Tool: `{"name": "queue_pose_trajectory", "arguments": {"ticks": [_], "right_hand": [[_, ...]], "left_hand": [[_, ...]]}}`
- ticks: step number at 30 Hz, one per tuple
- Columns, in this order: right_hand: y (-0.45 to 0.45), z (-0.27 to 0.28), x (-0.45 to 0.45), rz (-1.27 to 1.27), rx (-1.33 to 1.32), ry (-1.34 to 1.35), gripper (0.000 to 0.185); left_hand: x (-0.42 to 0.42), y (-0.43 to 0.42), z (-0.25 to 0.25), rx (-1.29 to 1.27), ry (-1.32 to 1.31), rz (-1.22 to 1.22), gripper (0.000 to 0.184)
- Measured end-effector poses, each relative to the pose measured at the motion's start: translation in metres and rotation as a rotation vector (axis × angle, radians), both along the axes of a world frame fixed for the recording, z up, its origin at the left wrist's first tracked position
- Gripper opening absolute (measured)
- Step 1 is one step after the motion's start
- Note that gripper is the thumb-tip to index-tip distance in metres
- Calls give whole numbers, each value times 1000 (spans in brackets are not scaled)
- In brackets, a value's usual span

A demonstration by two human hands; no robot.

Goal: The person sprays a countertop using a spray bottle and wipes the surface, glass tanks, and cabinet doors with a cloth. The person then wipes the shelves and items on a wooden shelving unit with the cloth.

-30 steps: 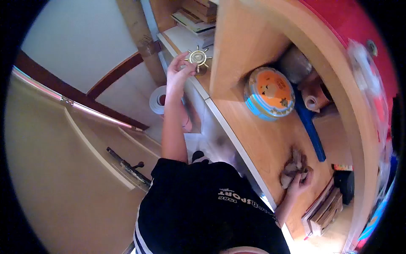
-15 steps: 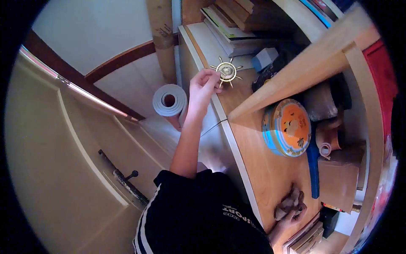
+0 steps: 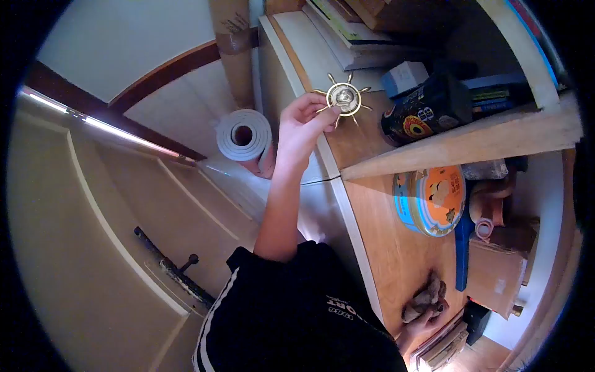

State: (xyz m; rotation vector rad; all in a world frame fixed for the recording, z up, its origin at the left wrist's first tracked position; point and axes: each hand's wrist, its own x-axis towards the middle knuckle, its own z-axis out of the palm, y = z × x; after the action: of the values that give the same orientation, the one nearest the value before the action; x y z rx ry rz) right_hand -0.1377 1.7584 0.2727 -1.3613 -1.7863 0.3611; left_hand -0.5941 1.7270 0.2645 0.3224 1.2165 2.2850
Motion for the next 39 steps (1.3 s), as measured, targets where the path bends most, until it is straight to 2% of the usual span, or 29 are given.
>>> {"name": "queue_pose_trajectory", "arguments": {"ticks": [6,11,13,14,16,20,22,23,25,30,35,39], "right_hand": [[4,-9,13,28,43,-7,35],[4,-12,19,10,48,-62,51],[5,-14,19,4,46,-50,50],[5,-14,20,-5,45,-40,50],[5,-14,22,2,35,-40,49],[3,-6,13,-13,1,-64,46],[2,-4,8,-4,18,-59,43],[2,-4,8,5,34,-54,40],[2,-6,11,16,31,-40,38],[1,-11,14,-14,-3,49,35],[4,-14,18,53,40,34,38],[5,-14,20,55,68,-17,42]], "left_hand": [[-2,1,-6,-47,60,-25,16],[-1,1,-7,-105,128,9,22],[-4,0,-12,42,29,40,35],[-4,0,-12,41,29,38,35],[-3,2,-11,121,-20,157,45],[-2,3,-13,109,60,129,45],[-1,8,-23,184,39,344,42],[-3,8,-29,185,40,342,42],[-7,7,-38,291,-132,429,41],[-4,6,-28,273,-119,401,42],[1,6,-14,39,67,340,47],[2,8,-14,35,80,345,46]]}}
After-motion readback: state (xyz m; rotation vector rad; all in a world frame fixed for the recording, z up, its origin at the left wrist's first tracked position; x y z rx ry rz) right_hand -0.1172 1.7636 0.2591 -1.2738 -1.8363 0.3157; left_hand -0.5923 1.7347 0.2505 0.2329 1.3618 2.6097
